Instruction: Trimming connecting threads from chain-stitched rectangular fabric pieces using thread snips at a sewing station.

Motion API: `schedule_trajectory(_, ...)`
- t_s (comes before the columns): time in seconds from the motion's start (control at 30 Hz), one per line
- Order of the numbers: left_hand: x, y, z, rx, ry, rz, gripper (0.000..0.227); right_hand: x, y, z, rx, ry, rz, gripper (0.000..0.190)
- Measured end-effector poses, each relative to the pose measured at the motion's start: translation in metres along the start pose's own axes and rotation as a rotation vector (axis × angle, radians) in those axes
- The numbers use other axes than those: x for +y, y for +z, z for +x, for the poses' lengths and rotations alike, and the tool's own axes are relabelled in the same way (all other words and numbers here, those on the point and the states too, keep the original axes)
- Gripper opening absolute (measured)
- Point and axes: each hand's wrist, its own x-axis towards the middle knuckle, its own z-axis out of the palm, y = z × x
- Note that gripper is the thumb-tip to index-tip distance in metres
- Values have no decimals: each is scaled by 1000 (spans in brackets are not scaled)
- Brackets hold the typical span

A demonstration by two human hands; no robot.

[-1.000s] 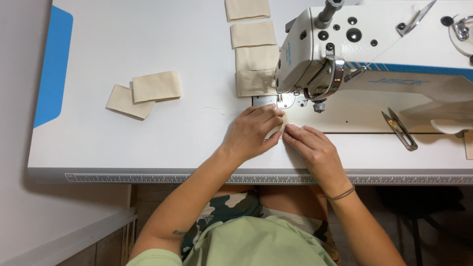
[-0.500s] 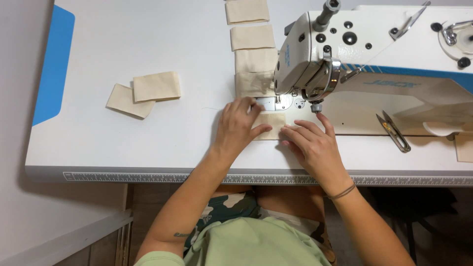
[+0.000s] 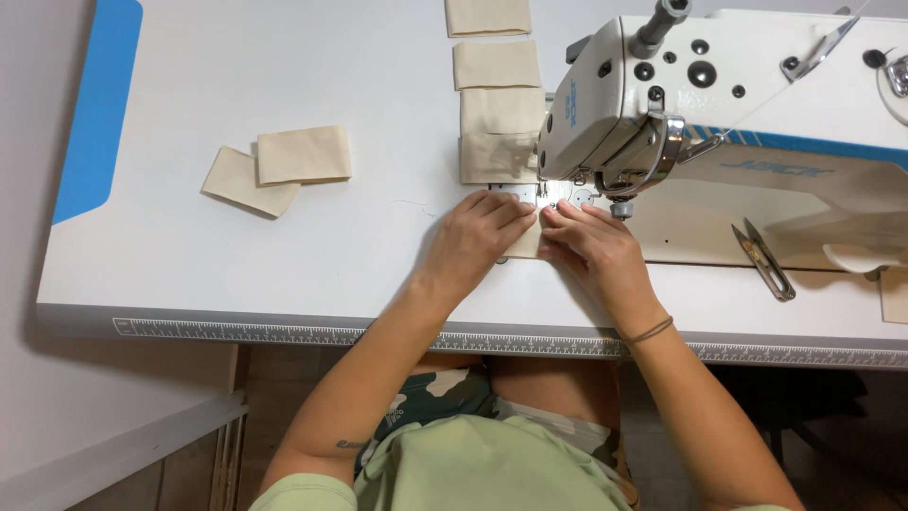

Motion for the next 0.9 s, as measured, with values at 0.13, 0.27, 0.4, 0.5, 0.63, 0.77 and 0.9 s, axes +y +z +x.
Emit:
schedule_trajectory(0.13, 4, 2, -4, -7, 1, -23, 15, 4, 10, 15, 1, 12, 97, 21)
schedule_trajectory(0.27, 5, 9, -4, 1, -27, -42, 14, -3, 4, 10, 28, -14, 37, 17)
schedule_trajectory(0.4, 6, 10, 3, 34, -16, -11, 11, -3, 4, 7, 88, -64, -102, 13)
schedule_trajectory(0.5, 6, 11, 4, 45, -11, 24, 11, 5, 15, 3, 119, -38, -125, 14)
schedule_trajectory(0.63, 9, 11, 3, 48, -19, 59, 13, 6, 18, 2, 114, 9, -50, 16)
schedule_trajectory(0.77, 9, 7, 7, 49, -17, 44, 14, 13, 23, 1, 152, -43, -87, 15)
schedule_trajectory(0.9, 8, 9, 7, 29, -20, 3, 13, 3, 13, 5, 156, -81, -194, 11)
